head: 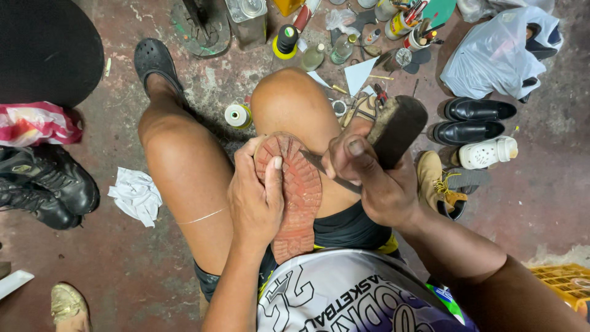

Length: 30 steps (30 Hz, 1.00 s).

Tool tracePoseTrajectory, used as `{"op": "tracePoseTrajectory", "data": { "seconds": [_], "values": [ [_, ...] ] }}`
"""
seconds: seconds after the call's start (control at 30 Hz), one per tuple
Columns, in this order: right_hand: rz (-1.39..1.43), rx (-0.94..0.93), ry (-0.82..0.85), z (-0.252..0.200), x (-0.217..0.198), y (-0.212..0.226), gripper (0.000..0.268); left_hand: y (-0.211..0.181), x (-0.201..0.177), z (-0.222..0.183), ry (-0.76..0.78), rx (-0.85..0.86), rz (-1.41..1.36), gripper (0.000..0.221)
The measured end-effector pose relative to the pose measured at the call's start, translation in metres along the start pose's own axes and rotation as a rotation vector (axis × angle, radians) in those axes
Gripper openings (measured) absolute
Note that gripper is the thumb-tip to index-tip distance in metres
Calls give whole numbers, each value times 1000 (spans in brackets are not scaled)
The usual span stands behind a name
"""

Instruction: The person carves a shoe sole with a knife and pulls off pieces of rubber by hand.

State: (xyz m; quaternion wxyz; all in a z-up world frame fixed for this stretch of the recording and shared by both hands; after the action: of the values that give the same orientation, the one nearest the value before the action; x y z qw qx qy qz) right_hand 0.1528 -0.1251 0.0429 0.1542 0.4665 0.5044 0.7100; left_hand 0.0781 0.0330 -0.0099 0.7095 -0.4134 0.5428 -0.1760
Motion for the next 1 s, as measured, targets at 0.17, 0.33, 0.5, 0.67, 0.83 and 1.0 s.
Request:
{"op": "tracePoseTrajectory", "data": {
  "seconds": [0.17, 0.33, 0.5, 0.67, 0.83, 1.0],
  "values": [
    [-61, 10, 17, 1, 6, 3, 26, -1, 1, 1, -2, -3, -3, 35],
    [-137, -20, 27, -1, 6, 6, 28, 0, 0, 0, 11, -28, -22, 35],
    [-93, -8, 17, 1, 5, 3, 29, -2, 0, 3, 16, -18, -24, 35],
    [-119, -20, -10, 0, 6, 6, 28, 1, 1, 2, 21, -28, -26, 34],
    [-177, 13, -5, 2, 7, 7, 34, 0, 0, 1, 3, 9, -30, 33],
    [-187, 76, -29, 4, 5, 4, 31, -1, 2, 0, 2, 14, -21, 33]
  ]
}}
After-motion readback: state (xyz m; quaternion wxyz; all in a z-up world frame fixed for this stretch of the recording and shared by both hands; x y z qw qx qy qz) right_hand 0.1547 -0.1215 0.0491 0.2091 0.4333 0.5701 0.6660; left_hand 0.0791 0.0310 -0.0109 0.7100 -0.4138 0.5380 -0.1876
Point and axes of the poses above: each hand's wrist, its own z-axis towards the middle knuckle, its own x-axis out of the palm, y = z × x, the point moved 9 cm from there along z, towards the middle knuckle, and after that the axes turned 12 degrees about z, right-handed, at the moved point
